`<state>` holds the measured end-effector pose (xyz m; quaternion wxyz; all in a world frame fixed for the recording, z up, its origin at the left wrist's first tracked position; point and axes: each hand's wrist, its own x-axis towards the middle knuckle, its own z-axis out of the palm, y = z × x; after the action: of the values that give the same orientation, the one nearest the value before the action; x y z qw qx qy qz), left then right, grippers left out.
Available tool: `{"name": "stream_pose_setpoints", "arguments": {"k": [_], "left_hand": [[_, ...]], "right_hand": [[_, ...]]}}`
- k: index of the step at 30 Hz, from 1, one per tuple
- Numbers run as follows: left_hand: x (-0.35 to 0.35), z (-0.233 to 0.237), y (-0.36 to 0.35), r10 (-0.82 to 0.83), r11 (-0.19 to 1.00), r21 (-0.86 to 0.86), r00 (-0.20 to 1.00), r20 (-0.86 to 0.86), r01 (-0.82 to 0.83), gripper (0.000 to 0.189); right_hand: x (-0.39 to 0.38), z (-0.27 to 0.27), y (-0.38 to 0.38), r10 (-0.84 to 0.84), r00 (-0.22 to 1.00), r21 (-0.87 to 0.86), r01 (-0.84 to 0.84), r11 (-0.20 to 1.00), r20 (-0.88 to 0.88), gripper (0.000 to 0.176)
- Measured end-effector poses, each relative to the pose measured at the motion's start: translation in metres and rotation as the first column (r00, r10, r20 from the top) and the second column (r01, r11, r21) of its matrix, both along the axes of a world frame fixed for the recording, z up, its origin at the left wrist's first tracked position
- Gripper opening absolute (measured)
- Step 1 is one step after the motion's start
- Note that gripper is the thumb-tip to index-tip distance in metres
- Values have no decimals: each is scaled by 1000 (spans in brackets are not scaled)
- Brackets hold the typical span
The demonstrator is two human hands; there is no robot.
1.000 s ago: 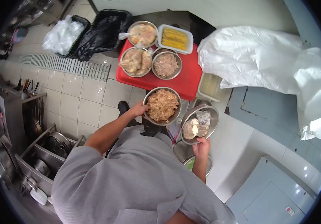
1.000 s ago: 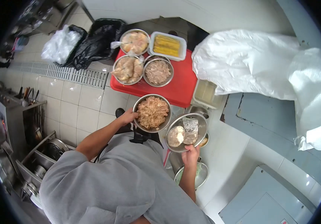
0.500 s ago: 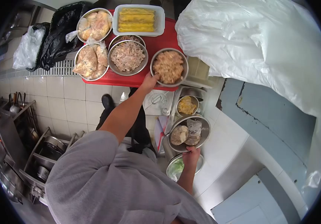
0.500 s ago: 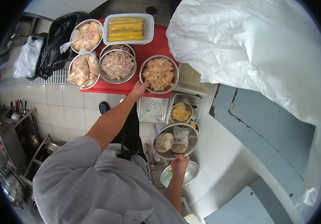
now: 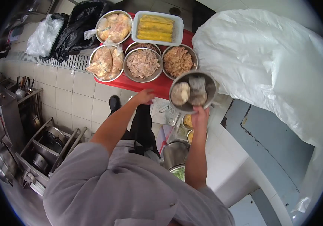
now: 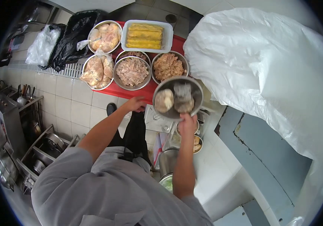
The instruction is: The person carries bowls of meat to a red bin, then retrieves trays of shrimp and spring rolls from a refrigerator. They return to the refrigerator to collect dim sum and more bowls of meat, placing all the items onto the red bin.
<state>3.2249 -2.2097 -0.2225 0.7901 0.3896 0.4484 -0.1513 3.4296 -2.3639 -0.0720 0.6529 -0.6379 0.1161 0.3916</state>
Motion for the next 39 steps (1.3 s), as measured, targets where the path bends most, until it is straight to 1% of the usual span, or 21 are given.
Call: {"name": "stream_pose_setpoints", "arguments": {"k": [2,4,5,6,7,8,9,12,14,16,20,23,25,27,30,32,33,35,36,38,39], "left_hand": [[-64,-12,0,51,998,-34,998,-27,-52,54],[-138,12,11,69,993,107,994,-84,-59,52],[-168,40,15,229,973,71,950,-211,-218,49],[-216,44,15,192,974,168,949,-248,-153,48],[-266,48,9,264,951,230,927,-265,-205,48],[-307,61,0,405,906,255,867,-290,-338,47],[-347,78,-9,424,899,280,828,-368,-336,48],[-426,136,-43,555,832,334,634,-538,-444,49],[-464,159,-80,603,794,364,550,-578,-488,50],[-481,173,-114,643,750,377,467,-607,-543,50],[-461,190,-169,694,700,383,444,-567,-603,46],[-431,185,-201,708,700,364,528,-470,-615,23],[-426,179,-215,680,732,360,581,-448,-579,18],[-442,137,-252,694,704,424,677,-243,-570,14],[-452,107,-276,728,664,496,637,-254,-560,13],[-460,102,-275,771,618,494,594,-228,-612,14],[-466,100,-275,796,590,482,567,-212,-648,14],[-487,102,-271,845,525,448,505,-174,-724,15],[-499,103,-267,868,490,427,472,-156,-760,15],[-526,96,-253,905,424,396,399,-147,-815,15],[-545,94,-239,859,512,362,460,-226,-779,15]], "right_hand": [[15,-30,40,17,1000,128,-16,992,-9,44],[28,-51,78,89,995,124,-82,989,-47,41],[36,-62,92,138,989,152,-129,980,-55,38],[40,-73,99,183,981,171,-171,970,-60,36],[42,-84,105,160,986,176,-148,973,-56,36],[46,-93,107,171,983,66,-167,984,-70,36],[47,-102,108,188,978,-46,-192,980,-90,37],[58,-122,97,263,955,1,-266,964,-138,37],[53,-100,102,299,948,-31,-303,952,-109,38],[47,-85,102,342,935,-74,-349,934,-94,38],[53,-74,88,378,913,-84,-393,916,-154,48],[49,-65,82,389,911,-48,-399,916,-135,49],[42,-61,71,278,950,-139,-297,945,-141,40],[35,-65,57,307,945,-185,-324,928,-114,43],[8,-78,37,416,909,-374,-395,839,-27,46],[-26,-73,32,525,850,-537,-464,705,-45,33],[-43,-71,31,526,850,-527,-459,716,-26,33],[-83,-68,26,699,685,-587,-658,472,-207,17],[-104,-69,15,700,686,-581,-659,478,-201,17],[-142,-78,17,963,255,-613,-747,256,90,13],[-168,-82,22,953,301,-601,-756,261,35,18]]}}
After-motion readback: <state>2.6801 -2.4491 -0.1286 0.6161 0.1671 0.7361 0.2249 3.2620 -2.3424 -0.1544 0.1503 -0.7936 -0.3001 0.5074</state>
